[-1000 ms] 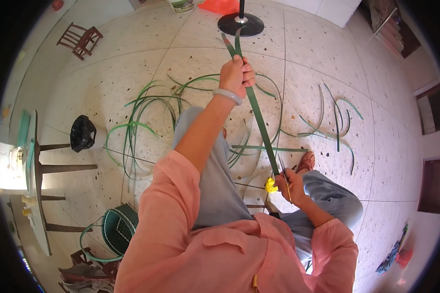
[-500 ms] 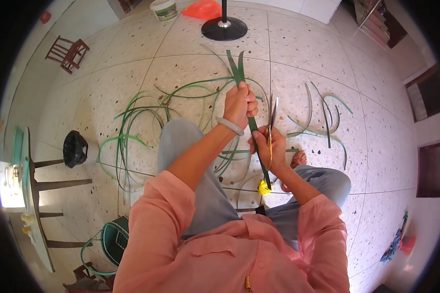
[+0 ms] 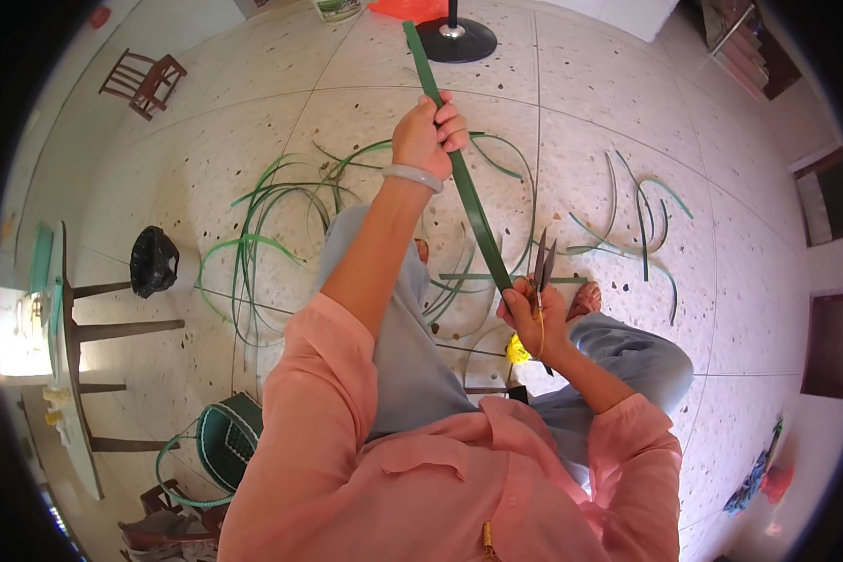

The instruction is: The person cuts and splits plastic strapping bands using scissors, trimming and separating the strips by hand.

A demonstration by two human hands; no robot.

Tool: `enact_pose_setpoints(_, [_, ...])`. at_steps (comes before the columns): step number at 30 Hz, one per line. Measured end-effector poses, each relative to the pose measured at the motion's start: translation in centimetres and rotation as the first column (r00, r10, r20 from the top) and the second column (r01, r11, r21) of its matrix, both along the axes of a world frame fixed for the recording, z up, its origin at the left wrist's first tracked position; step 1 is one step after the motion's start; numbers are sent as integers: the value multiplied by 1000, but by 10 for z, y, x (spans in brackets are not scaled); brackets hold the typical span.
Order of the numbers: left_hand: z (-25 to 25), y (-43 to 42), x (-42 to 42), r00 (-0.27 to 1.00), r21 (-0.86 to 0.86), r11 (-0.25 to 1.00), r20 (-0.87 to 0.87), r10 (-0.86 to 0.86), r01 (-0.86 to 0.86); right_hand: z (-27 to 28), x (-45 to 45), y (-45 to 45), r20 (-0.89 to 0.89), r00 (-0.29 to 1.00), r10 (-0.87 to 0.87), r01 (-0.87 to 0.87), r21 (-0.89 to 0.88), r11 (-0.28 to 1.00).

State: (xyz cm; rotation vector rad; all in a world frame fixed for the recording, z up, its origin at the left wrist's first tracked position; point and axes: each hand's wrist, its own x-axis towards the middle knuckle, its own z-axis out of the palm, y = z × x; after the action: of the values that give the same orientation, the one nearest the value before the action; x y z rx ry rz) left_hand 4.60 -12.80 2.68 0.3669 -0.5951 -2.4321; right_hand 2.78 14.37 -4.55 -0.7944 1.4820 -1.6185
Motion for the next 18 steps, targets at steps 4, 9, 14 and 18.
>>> enact_pose_setpoints(4, [13,-9,14,998,-95,993,-9,64,-65,-24,2,22,-270,959,81,-67,60,996])
enact_pose_setpoints(9, [20,-16,23,968,-314,932,112,224,-179,-38,8,47,-342,914,218,-158,195,968])
enact_pose_setpoints(14, [21,1,26,993,-355,932,67,100,-70,-70,3,57,-497,809,315,-218,243,945])
enact_pose_setpoints(18, [23,30,23,987,-416,896,95,-130,158,-27,-13,32,-533,830,166,-111,133,985])
